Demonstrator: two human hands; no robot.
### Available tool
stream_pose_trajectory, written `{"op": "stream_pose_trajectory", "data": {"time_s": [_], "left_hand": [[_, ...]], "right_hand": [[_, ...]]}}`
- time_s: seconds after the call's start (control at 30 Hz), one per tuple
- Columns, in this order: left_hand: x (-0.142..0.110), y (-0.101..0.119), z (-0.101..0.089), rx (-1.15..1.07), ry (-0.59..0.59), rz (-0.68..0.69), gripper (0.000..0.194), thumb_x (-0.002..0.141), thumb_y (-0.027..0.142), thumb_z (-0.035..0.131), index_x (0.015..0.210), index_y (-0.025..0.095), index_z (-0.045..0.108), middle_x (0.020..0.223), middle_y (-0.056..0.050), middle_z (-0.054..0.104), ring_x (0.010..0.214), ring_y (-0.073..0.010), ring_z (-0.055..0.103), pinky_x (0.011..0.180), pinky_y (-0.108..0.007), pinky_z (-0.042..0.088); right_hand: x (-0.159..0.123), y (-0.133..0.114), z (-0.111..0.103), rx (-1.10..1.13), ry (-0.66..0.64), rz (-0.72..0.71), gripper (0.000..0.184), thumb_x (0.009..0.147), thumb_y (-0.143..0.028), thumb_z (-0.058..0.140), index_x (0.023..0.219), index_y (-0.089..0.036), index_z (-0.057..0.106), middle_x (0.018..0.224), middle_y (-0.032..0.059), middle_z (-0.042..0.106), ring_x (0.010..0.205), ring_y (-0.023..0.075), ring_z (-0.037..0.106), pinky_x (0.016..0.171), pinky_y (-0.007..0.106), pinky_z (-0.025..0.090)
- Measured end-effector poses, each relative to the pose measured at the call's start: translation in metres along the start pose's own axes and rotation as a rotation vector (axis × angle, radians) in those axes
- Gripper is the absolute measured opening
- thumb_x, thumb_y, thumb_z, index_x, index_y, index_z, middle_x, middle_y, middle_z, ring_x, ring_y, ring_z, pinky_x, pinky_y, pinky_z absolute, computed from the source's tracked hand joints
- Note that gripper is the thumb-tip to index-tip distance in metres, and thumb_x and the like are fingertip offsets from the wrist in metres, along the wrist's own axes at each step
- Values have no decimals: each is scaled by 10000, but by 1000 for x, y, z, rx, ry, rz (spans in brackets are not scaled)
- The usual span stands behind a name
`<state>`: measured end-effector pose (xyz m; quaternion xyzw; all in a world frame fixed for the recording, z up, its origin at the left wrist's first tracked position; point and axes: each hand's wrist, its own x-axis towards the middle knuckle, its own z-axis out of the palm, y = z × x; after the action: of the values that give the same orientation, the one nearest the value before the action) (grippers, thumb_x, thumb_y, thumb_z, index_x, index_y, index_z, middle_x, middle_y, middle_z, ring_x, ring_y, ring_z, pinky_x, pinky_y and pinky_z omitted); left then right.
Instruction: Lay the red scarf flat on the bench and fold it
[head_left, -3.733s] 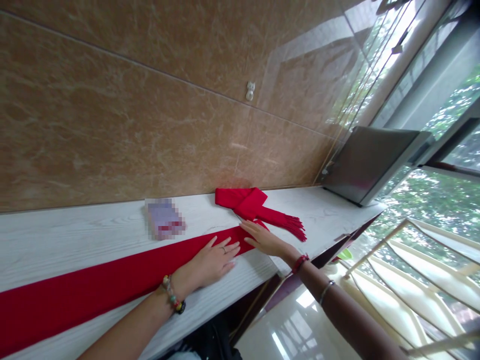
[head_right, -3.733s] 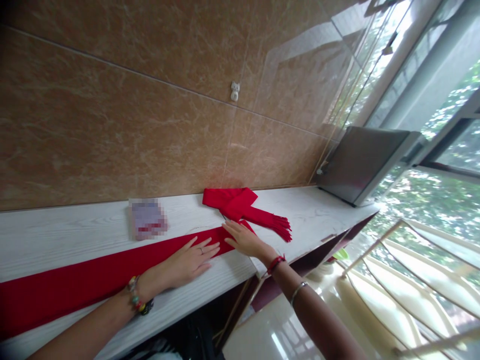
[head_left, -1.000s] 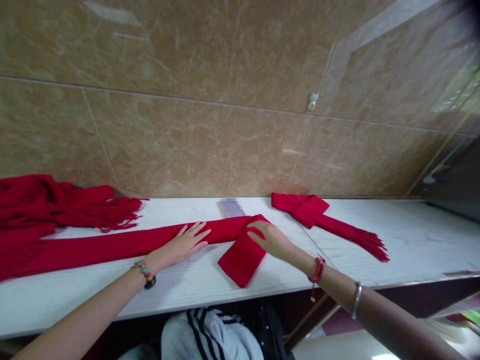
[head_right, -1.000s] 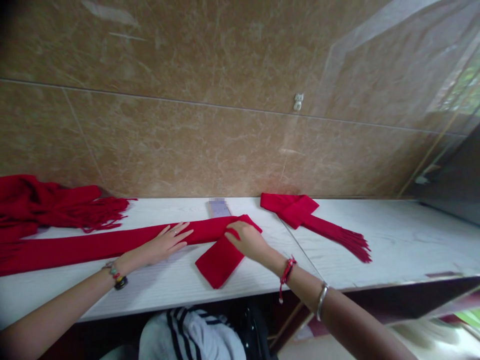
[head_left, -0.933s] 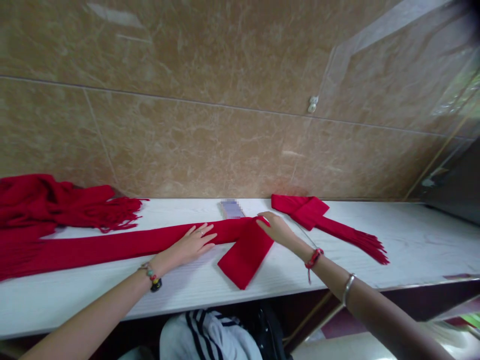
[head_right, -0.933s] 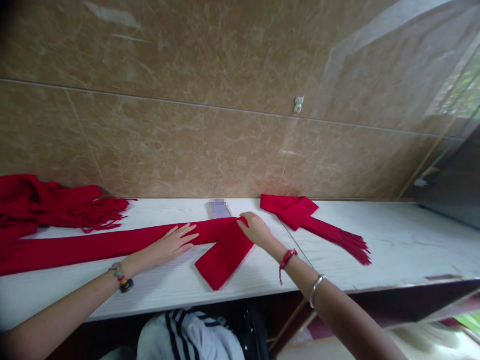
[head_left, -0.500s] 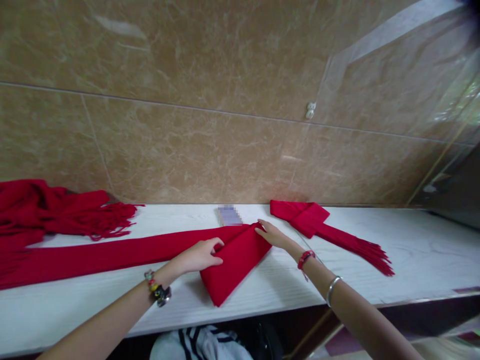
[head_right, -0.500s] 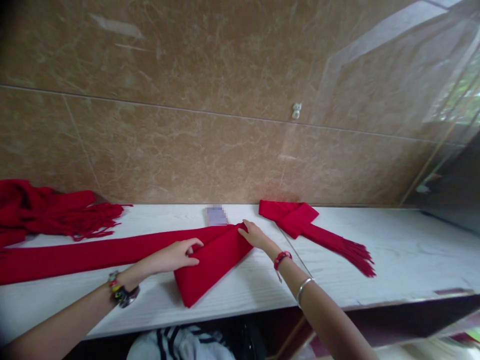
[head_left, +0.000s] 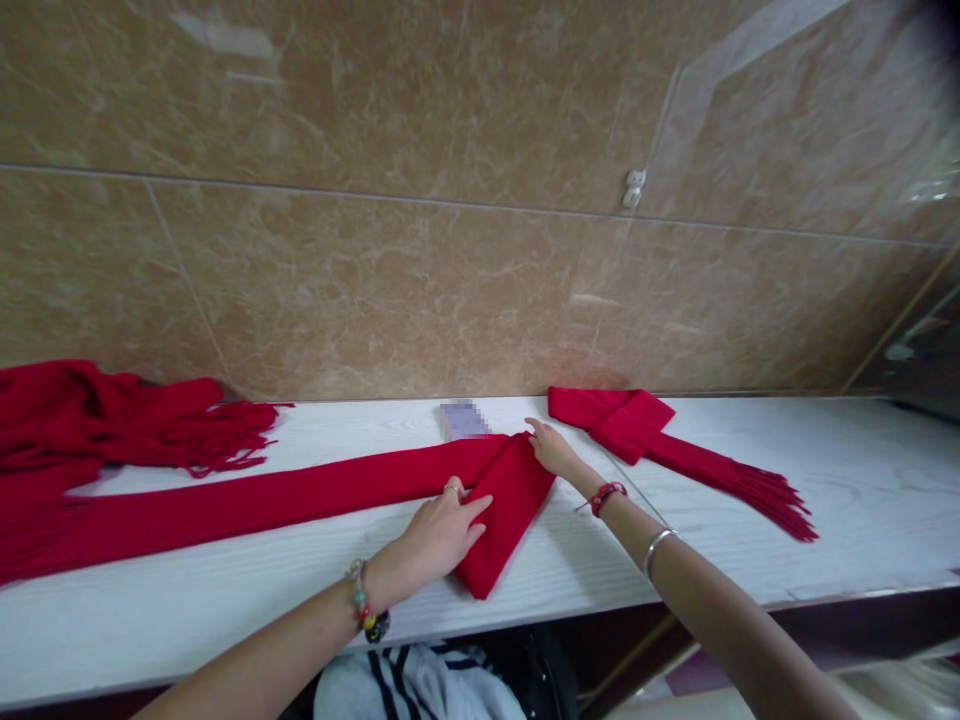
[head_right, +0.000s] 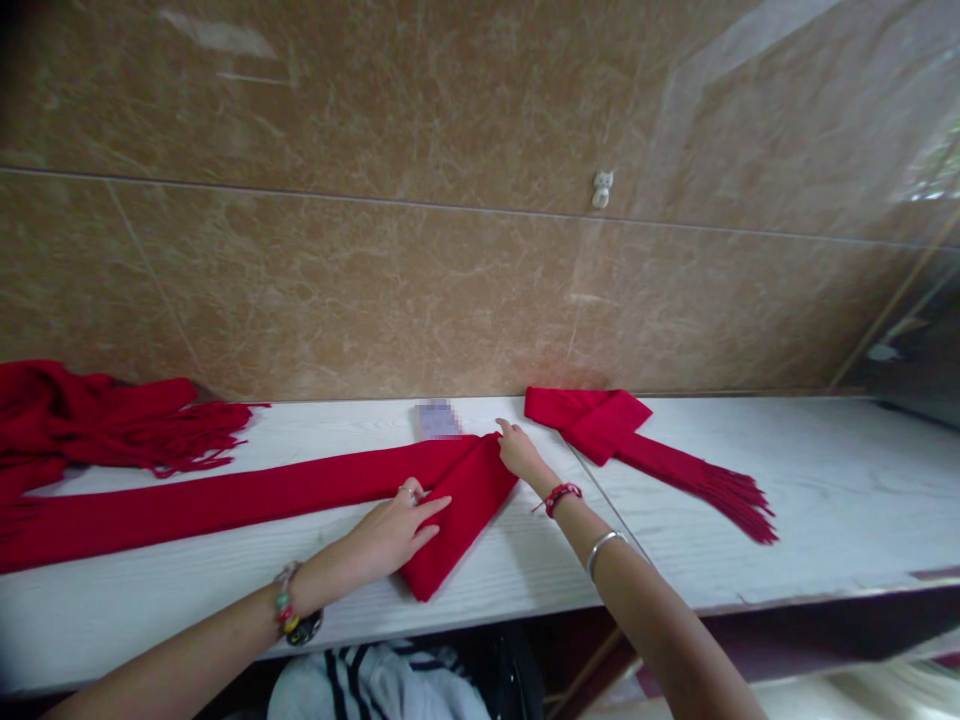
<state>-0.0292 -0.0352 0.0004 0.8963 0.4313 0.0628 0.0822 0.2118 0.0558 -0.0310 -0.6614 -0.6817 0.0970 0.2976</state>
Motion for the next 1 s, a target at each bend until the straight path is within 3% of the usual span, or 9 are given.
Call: {"op": "stream_pose_trajectory", "data": {"time_s": [0.1,0.17,0.33,0.4,0.5,0.63,0.73,0.83,1.0], "left_hand": [[5,-9,-7,115,143,14,449,859,393,482,1294,292,440,1362,-130,342,1199,-320,399,961,-483,327],[11,-25,-9,126,210,7,480,882,426,424,1328,250,393,1426,-134,263,1292,-319,266,1009,-501,257],[16,-59,5,95,37,-22,540,904,488,323,1383,242,285,1474,-117,176,1345,-321,116,1011,-559,214],[15,-61,11,125,6,-43,533,902,485,331,1379,251,292,1467,-104,205,1344,-318,127,1007,-596,178],[14,-55,11,121,70,-79,464,919,425,315,1329,221,390,1454,-101,246,1336,-312,169,1011,-604,163],[12,-39,1,-37,193,7,393,917,332,323,1200,154,531,1304,-120,463,1199,-240,419,1018,-409,296],[8,-28,-3,-169,91,46,459,822,386,506,1230,177,501,1029,-75,627,948,-208,569,869,-316,423],[6,-23,-6,-275,13,34,504,767,303,576,1251,207,476,911,-36,653,818,-181,594,779,-277,445],[5,-36,-27,-450,87,-59,406,790,240,513,1194,203,519,928,-38,639,838,-166,590,765,-261,446]], "right_hand": [[0,-4,5,41,26,-12,471,818,-126,434,1285,-80,403,1153,189,574,1050,228,546,889,326,393],[2,-4,7,79,28,21,501,813,-189,486,1294,-81,393,1128,189,587,1038,247,554,875,347,405],[12,6,-1,238,6,122,492,768,-211,577,1237,-118,462,949,117,666,854,206,628,747,312,477],[13,9,-7,319,1,126,458,792,-229,553,1229,-116,470,945,104,670,820,181,637,712,290,494],[12,8,-12,405,4,107,416,785,-245,562,1176,-109,522,1005,109,660,888,178,626,758,288,492],[7,1,-13,465,5,98,360,794,-248,536,1130,-122,572,1095,115,636,983,192,597,851,319,462],[2,-5,-13,479,-9,100,314,811,-251,504,1089,-151,610,1125,102,627,1035,211,573,916,355,425],[-1,-9,-12,480,-23,107,336,786,-198,519,1110,-177,603,1170,90,605,1106,219,530,971,367,381],[-5,-10,-16,596,-98,179,407,820,-173,423,1216,-163,517,1178,98,599,1057,205,568,905,355,444]]}}
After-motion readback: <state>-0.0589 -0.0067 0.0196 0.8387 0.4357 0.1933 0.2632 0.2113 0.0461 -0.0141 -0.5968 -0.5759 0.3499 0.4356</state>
